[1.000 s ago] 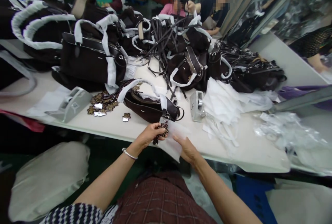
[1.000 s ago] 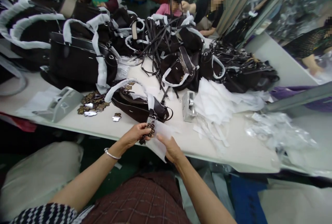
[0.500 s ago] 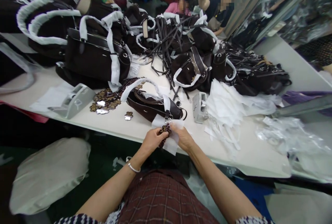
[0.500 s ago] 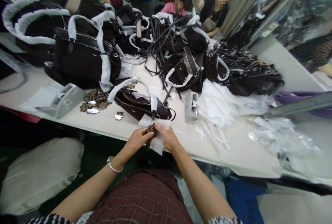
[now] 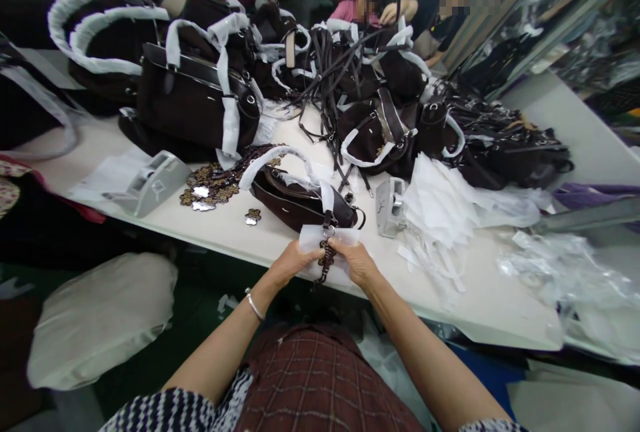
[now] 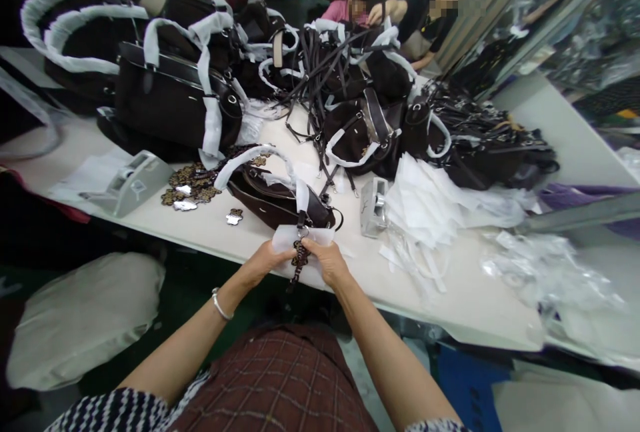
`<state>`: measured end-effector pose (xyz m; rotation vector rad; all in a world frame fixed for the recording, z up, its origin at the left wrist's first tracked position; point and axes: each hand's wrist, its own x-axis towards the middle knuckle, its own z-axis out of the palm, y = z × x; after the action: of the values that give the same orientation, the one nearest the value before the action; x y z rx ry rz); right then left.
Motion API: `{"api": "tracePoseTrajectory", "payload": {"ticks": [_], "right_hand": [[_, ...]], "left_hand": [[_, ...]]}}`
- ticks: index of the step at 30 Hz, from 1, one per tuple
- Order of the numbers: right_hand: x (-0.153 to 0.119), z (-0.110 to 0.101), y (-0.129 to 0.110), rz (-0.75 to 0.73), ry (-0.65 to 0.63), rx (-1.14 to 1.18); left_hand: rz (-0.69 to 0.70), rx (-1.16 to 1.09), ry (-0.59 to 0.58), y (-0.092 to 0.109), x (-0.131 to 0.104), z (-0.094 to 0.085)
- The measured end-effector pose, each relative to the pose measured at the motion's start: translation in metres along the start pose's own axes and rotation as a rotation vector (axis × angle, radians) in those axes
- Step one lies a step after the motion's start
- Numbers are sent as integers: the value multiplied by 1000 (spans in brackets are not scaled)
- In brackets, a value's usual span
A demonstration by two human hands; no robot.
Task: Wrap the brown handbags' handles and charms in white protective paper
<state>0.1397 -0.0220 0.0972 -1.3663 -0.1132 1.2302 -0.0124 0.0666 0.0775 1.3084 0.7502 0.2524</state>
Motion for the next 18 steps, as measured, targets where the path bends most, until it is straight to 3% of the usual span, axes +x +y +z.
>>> {"api": "tracePoseTrajectory", "payload": {"ticks": [4,6,9,15,18], "right_hand": [[1,1,5,-95,39,-145],[1,2,7,-117,53,-197],[1,3,7,-145,48,-237],[2,0,-2,-120,-120,-272],[6,3,-1,-147,-68,-280]], "left_hand": [[133,421,285,-3,-11,26],[157,612,350,-3,-20,33],[157,666,341,-1,-26,32],[108,385,171,3,-22,12],[137,557,231,2,-25,16]]}}
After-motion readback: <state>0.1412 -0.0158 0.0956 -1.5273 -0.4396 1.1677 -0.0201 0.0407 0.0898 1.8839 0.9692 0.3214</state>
